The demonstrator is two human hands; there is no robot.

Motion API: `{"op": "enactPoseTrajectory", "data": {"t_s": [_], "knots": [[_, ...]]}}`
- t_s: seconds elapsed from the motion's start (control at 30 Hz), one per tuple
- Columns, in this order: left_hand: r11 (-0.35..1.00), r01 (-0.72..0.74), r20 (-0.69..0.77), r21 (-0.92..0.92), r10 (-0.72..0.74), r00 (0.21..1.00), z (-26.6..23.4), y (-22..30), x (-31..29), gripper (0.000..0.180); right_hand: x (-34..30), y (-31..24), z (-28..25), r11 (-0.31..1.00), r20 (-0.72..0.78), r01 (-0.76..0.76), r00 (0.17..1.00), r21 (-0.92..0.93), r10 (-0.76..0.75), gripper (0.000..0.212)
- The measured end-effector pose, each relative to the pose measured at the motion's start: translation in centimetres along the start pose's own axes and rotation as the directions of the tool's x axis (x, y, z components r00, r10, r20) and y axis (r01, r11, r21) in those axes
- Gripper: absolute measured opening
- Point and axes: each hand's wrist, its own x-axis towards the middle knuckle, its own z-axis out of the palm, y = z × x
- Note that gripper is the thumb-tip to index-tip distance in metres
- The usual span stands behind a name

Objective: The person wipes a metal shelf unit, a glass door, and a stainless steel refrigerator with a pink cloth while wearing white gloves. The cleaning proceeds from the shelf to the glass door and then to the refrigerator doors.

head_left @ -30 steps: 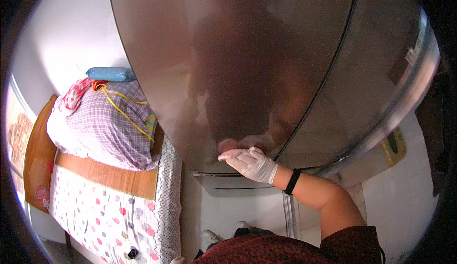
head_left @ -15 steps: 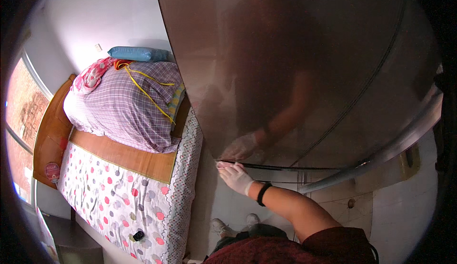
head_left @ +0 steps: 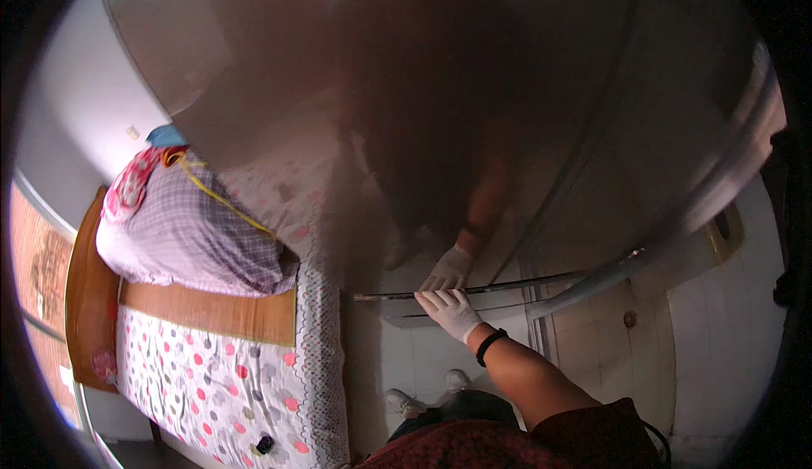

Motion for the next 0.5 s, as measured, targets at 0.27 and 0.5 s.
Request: {"op": "enactPoseTrajectory", "data": {"t_s": [0.27, 0.5], "knots": [[0.979, -0.095, 0.109, 0.181, 0.076, 0.991, -2.4, 5.9, 4.7, 0.051, -11.5, 9.7, -0.1, 0.940, 0.085, -0.338, 0.939, 0.052, 0.333, 0.055], [0.942, -0.148, 0.184, 0.303, 0.094, 0.978, -3.0, 11.5, 7.4, 0.053, -19.4, 19.5, 0.5, 0.780, -0.314, -0.574, 0.810, -0.250, 0.496, 0.019]]}}
